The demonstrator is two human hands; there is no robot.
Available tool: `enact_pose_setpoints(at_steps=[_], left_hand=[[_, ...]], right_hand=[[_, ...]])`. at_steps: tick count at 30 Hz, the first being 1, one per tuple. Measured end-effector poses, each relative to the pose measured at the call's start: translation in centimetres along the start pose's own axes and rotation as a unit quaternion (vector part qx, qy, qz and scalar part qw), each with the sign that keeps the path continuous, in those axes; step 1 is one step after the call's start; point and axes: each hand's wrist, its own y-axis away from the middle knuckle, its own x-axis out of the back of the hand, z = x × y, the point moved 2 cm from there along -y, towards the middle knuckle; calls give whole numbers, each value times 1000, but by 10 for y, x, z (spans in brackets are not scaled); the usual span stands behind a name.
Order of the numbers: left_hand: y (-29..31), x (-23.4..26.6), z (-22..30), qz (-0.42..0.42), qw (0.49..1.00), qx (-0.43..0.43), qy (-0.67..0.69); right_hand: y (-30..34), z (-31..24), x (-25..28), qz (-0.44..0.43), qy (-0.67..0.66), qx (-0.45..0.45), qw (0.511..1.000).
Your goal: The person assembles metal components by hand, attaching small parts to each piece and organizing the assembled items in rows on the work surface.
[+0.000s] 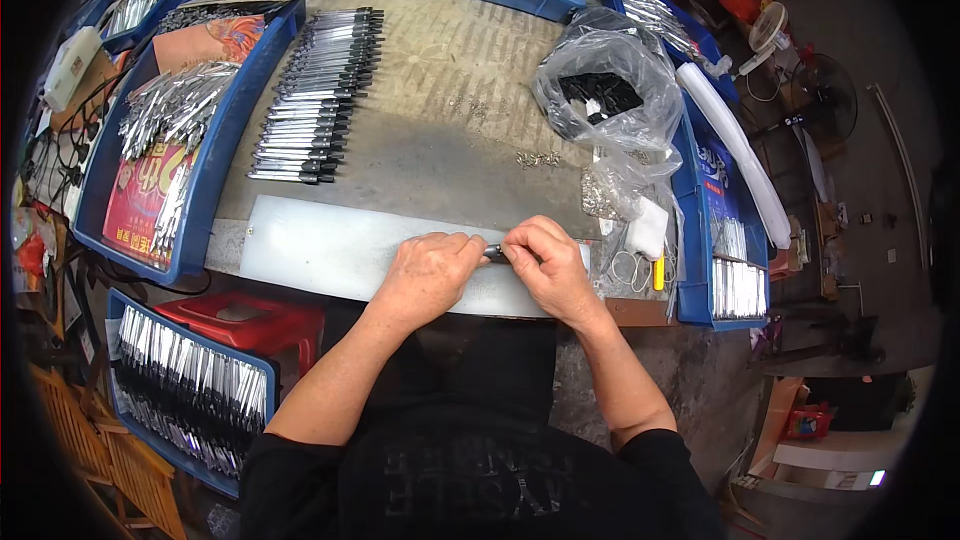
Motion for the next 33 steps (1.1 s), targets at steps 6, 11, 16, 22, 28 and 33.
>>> enact_pose_setpoints(at_steps=[6, 11, 16, 22, 28, 33], left_hand=[[1, 0, 2, -11, 1000, 13, 4], [-2, -1, -2, -9, 1000, 16, 2], [-3, 1, 0, -12, 1000, 11, -8], [-2, -1, -2, 28, 1000, -11, -7], [-3, -1, 0, 23, 999, -18, -19], [-1, -3, 0, 15, 999, -16, -34]], right_hand=[[6, 4, -9, 52, 77, 69, 993], [1, 3, -10, 52, 134, 115, 983], [2, 0, -7, 37, 164, 113, 979], [6, 4, -8, 30, 144, 94, 985], [1, -3, -4, -8, 147, 87, 985], [-1, -1, -4, -27, 157, 74, 984]])
